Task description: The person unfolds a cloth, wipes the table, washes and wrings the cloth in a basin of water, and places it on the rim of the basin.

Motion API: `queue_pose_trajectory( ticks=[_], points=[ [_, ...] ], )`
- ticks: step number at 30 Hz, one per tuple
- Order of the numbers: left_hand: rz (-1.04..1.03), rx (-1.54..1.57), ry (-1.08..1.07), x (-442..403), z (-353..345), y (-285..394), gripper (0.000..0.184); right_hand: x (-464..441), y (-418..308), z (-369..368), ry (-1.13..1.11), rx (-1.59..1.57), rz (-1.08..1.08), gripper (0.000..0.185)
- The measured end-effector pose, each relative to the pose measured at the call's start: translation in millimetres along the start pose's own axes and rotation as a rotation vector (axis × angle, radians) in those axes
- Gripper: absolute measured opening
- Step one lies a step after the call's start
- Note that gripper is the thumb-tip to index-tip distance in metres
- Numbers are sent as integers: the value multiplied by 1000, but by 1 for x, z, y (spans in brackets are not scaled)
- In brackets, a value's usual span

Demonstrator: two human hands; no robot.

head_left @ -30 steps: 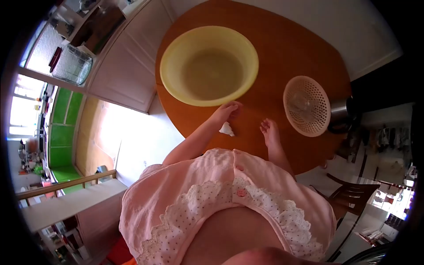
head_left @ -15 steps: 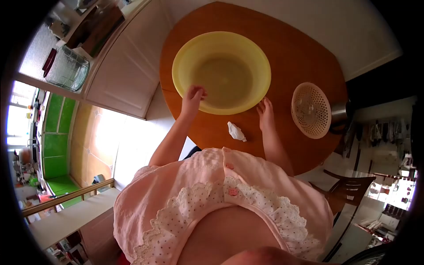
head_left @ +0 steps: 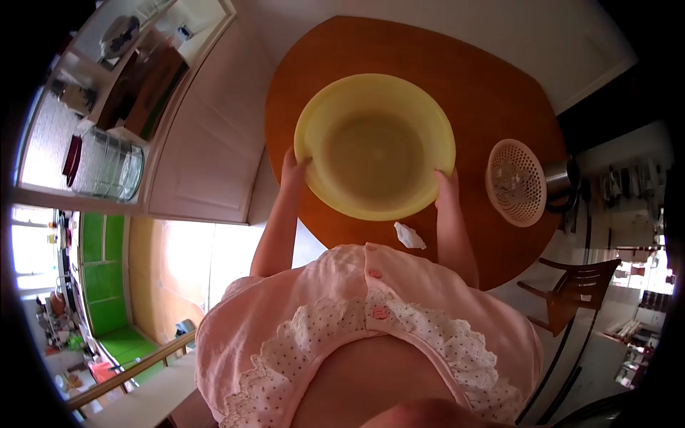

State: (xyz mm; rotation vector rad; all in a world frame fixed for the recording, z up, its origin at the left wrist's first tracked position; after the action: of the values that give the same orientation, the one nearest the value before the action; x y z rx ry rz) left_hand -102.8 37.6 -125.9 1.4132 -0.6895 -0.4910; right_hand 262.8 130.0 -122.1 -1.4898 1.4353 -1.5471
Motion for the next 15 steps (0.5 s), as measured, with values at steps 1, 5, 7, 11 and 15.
queue_pose_trajectory(
  ticks=[1,5,7,11,15],
  points=[
    [85,63,-82,-5,-2,-5,49,0,-1,0,19,30,-11,48],
    [238,273,-137,-10,-11,-9,46,3,0,3,45,55,-20,48],
    [288,320,-124,-14,-14,-17,45,1,0,5,41,37,2,48],
    [301,308,-105,-13,-13,-13,42,7,-4,1,45,18,11,49],
    [301,254,-97,-11,-18,5,45,10,0,-1,6,-58,49,44]
  ],
)
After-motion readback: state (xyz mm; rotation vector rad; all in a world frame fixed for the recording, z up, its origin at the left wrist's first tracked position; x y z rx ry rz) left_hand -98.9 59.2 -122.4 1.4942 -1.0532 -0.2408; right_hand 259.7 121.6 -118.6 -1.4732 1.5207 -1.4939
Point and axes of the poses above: each hand's wrist, its own x-axis away from the middle knuckle, its own z-axis out of the back of the hand, y = z × x, the point moved 6 cm from there along -x, towards the middle knuckle, and after that the axes turned 14 degrees about y, right-handed, at the moved point
